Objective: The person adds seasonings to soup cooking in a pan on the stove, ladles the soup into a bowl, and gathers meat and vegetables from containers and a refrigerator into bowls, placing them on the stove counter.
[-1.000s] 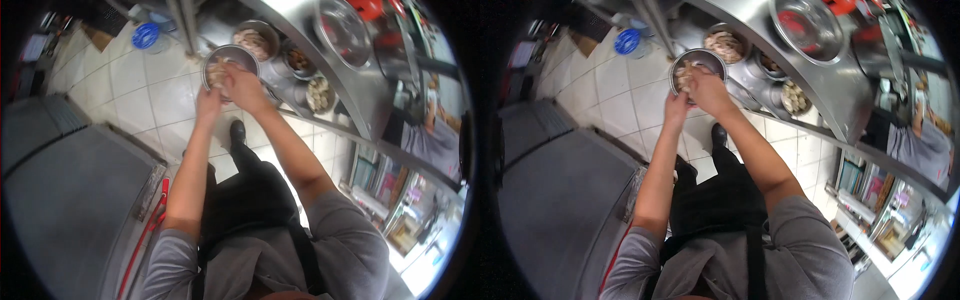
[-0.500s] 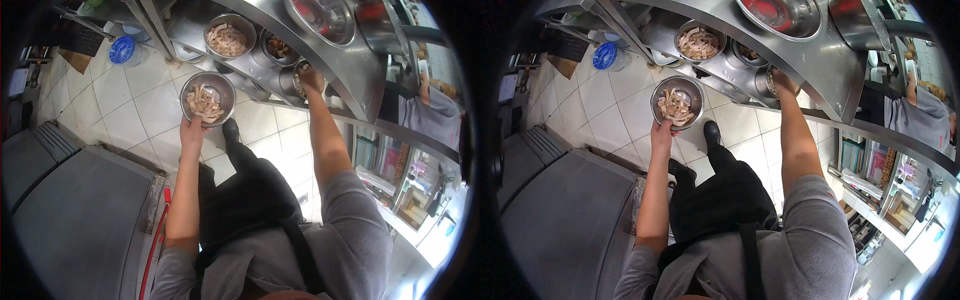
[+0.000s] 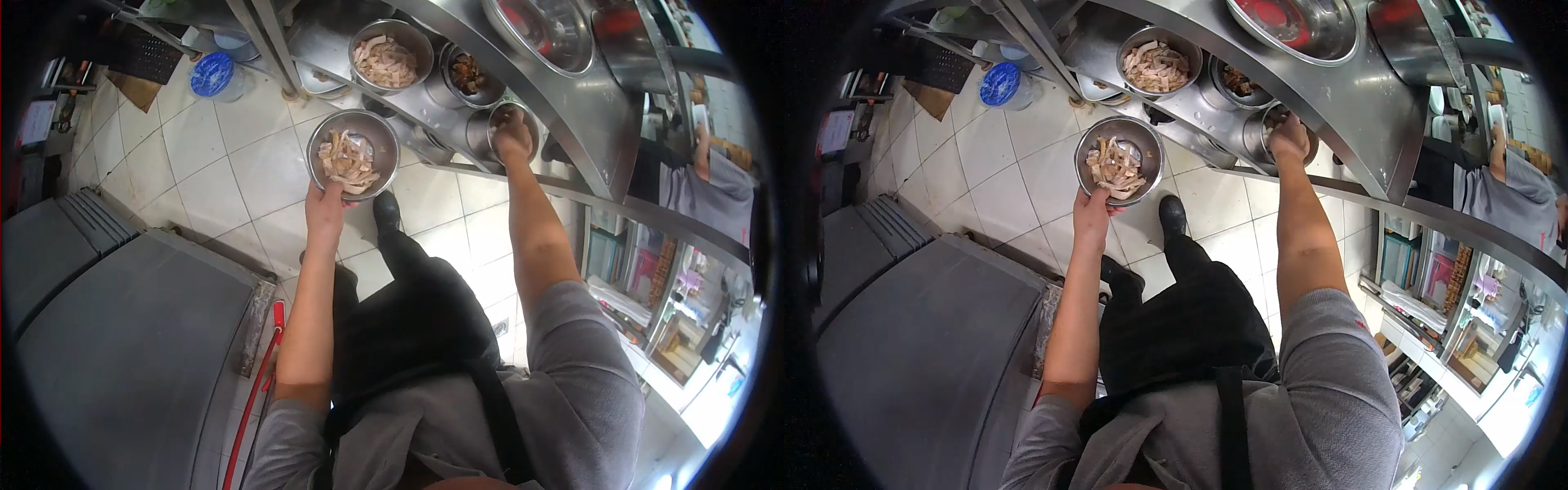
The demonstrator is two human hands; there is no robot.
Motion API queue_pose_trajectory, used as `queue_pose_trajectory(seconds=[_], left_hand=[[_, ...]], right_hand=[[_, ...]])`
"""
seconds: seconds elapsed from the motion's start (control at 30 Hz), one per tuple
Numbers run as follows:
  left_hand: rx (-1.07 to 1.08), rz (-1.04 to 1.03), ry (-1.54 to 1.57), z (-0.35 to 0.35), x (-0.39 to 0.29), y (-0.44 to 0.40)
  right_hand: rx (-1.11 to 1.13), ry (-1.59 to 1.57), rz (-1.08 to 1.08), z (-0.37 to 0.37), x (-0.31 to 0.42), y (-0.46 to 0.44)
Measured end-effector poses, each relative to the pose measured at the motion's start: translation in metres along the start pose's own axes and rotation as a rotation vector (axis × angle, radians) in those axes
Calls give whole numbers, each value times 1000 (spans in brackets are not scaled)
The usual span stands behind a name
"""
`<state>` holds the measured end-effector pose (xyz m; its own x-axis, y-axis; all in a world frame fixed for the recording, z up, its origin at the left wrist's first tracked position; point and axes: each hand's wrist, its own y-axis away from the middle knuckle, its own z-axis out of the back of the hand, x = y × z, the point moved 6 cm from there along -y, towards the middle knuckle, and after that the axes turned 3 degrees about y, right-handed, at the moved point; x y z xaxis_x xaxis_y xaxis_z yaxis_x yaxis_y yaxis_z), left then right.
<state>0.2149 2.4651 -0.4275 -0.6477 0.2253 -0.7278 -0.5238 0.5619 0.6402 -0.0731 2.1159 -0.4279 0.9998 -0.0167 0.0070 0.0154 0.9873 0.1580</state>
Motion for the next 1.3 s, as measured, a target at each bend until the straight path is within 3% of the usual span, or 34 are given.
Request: queue_pose_trajectory(seconds=[0.2,0.27,0.3,0.37,0.43,0.47,0.5,0.53,0.6,0.67,0.73,0.8,0.87,0.93,1.07,1.13,1.3], left_hand=[[13,-2,-42,1,0,-1],[32,-29,-44,1,2,-4],[62,-55,-43,-2,1,-5],[64,-52,-50,-6,5,-9],[72,-51,-59,-11,7,-6],[81,-63,-56,-15,4,-4],[90,-75,-53,-18,1,-3],[88,-77,-55,-20,0,-2],[111,-90,-73,-26,-5,1],[104,-65,-115,-27,-8,3],[101,-39,-150,-25,-6,1],[83,-77,-128,-26,-2,-3],[90,-62,-159,-25,0,-5],[83,-54,-185,-22,1,-5],[84,-94,-111,-15,9,-7],[81,-96,-107,-9,11,-9],[55,-101,-66,3,19,-11]], right_hand=[[-109,-56,43,1,-10,2],[-219,-495,53,37,7,29],[-166,-1078,276,-11,-6,7],[104,-976,289,39,62,84],[312,-1091,403,64,120,142],[339,-1001,449,77,144,165],[310,-955,626,71,159,175],[311,-957,628,75,170,181],[75,-585,845,93,191,198],[179,-597,799,87,191,201],[-105,-529,924,109,186,205],[-161,-553,699,108,160,168],[86,-370,183,89,118,103],[-631,-184,390,66,89,43],[-372,-86,285,32,60,-33],[-30,51,180,30,62,-53],[-267,86,415,73,78,-47]])
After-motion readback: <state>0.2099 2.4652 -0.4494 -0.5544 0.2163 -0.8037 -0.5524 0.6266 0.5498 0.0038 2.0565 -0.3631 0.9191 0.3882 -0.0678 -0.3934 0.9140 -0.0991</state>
